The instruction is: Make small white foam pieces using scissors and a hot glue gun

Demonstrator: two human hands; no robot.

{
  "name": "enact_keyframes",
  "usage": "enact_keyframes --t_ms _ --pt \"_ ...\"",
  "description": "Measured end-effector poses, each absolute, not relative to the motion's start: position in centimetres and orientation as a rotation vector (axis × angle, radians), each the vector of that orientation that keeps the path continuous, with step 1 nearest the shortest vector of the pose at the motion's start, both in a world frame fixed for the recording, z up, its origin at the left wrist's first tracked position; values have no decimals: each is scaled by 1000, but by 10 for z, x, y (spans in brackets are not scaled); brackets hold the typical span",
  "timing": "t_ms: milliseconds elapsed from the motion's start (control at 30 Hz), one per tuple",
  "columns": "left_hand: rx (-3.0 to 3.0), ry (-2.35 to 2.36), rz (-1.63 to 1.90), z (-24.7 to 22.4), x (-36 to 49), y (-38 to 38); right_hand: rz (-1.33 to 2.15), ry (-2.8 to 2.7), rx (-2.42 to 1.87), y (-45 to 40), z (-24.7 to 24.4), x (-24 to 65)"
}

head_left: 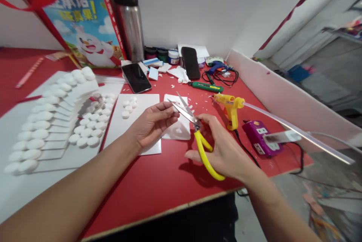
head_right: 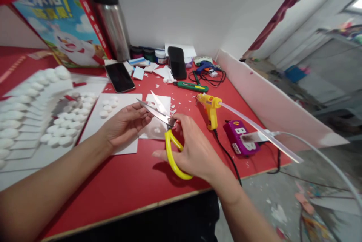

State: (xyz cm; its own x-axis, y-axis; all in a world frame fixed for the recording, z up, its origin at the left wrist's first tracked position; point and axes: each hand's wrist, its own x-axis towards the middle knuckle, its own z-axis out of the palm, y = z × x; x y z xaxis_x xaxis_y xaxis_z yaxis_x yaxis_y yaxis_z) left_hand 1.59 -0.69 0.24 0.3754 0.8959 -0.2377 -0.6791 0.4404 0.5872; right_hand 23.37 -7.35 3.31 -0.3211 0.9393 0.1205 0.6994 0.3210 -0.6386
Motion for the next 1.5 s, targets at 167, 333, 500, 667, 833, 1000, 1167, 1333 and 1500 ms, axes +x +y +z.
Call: enact_keyframes --t_ms 167,333,500,667,833,1000,1167,1333,1500 --pt "492 586 1011 1 16 -7 567 -2179 -1500 -72 33 231" --pt "528 601 998 2 14 -9 517 -2214 -1516 -72 37 229" --pt "552 611 983 2 11 -9 530 -2219 -1504 -73 37 229" --pt "553 619 971 2 10 -8 571 -2200 -1510 -74 37 230" --pt "559 582 960 2 10 -9 591 -2190 -1487 -75 35 230" --pt "553 575 950 2 10 -8 525 -2200 -1481 -75 30 230" --pt "529 582 945 3 11 -9 453 -2223 -1411 -75 27 231" --pt "530 610 932 5 13 -9 379 -2242 -1404 -78 24 234" --pt "526 622 921 4 13 -9 357 -2249 -1446 -82 21 234"
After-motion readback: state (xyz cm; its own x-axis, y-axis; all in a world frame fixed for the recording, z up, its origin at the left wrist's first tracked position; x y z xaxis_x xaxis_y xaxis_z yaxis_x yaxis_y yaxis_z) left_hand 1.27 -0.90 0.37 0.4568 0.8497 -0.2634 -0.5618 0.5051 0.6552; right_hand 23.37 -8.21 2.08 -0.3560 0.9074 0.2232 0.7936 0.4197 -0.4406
